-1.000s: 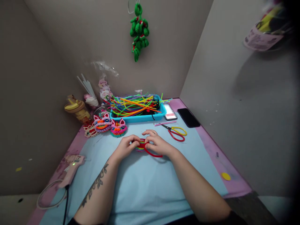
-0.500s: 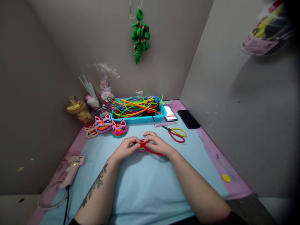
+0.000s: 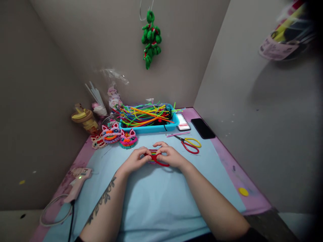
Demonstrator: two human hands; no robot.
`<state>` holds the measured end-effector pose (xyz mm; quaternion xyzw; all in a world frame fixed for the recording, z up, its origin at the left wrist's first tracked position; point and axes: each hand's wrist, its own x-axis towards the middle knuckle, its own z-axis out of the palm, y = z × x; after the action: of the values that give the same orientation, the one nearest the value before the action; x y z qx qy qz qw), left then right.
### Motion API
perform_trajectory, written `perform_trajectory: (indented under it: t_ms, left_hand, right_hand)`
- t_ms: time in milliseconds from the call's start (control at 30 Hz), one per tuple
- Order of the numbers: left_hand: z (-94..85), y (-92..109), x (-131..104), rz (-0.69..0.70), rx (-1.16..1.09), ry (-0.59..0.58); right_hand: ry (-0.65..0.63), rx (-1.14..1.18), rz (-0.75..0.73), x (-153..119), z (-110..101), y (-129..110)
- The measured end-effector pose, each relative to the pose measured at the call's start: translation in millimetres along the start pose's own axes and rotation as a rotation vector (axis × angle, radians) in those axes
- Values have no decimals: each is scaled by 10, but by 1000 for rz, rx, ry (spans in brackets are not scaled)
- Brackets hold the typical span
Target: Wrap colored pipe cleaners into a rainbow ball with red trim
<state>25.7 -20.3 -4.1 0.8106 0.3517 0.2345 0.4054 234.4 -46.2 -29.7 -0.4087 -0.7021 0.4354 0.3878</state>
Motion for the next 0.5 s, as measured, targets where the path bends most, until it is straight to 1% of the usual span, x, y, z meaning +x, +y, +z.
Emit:
perform_trajectory:
  t_ms: [267,500]
  left_hand:
    - [-9,23,-1,-19,-56,-8]
    - [-20,26,-9,-58,-156,-40]
  right_hand:
    - [-45,224,13,1,23,5]
    - [-47,456,35,9,119,75]
